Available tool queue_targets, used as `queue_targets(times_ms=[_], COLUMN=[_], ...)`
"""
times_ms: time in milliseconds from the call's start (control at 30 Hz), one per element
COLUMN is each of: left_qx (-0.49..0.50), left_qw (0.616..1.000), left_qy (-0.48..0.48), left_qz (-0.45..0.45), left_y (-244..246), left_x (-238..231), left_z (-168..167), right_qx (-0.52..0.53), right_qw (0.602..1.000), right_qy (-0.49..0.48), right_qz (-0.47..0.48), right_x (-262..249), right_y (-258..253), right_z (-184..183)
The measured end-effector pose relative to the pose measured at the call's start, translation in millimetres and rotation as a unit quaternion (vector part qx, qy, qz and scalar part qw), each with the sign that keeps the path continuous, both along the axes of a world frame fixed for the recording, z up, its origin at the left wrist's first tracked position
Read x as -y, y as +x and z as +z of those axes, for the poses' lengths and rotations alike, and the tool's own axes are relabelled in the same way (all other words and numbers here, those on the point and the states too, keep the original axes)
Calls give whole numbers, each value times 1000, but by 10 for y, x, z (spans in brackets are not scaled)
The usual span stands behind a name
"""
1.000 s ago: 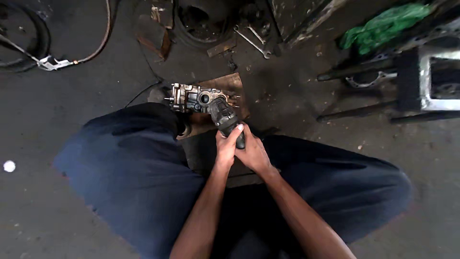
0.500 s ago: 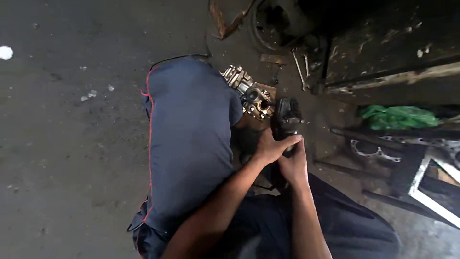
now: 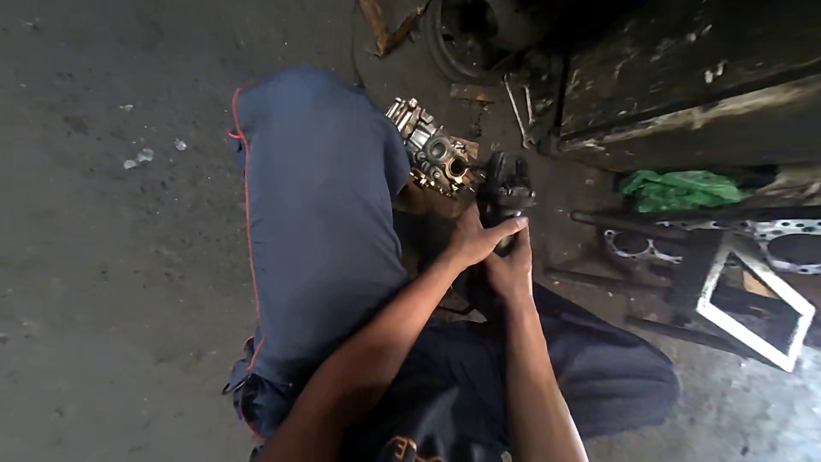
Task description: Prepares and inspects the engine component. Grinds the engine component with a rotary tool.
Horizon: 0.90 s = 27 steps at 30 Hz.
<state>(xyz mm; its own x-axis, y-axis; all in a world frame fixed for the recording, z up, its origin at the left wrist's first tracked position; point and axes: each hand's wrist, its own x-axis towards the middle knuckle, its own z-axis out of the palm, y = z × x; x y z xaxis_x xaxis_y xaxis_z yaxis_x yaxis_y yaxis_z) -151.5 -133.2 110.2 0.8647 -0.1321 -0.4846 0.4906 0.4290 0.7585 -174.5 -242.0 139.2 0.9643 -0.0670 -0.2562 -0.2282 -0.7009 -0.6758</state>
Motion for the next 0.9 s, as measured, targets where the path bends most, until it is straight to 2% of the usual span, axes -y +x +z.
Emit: queue_targets(times_ms=[167, 600, 800, 900], left_qx=[-11, 4, -38, -25], left_qw=[1000, 1000, 999, 999], left_qy=[14, -31, 12, 40], left_qz=[1, 5, -19, -19], left_y=[-3, 31, 48, 28], left_x=[21, -82, -63, -18], left_z=[-48, -253, -406, -411], right_qx=[-12, 24, 21, 33], right_qw=[1000, 999, 1000, 999], right_qy=[15, -22, -16, -8], right_qz=[-1, 29, 12, 5], right_x=[-20, -110, -83, -77], right_y=[-14, 17, -10, -48], right_z=[-21, -212, -468, -455])
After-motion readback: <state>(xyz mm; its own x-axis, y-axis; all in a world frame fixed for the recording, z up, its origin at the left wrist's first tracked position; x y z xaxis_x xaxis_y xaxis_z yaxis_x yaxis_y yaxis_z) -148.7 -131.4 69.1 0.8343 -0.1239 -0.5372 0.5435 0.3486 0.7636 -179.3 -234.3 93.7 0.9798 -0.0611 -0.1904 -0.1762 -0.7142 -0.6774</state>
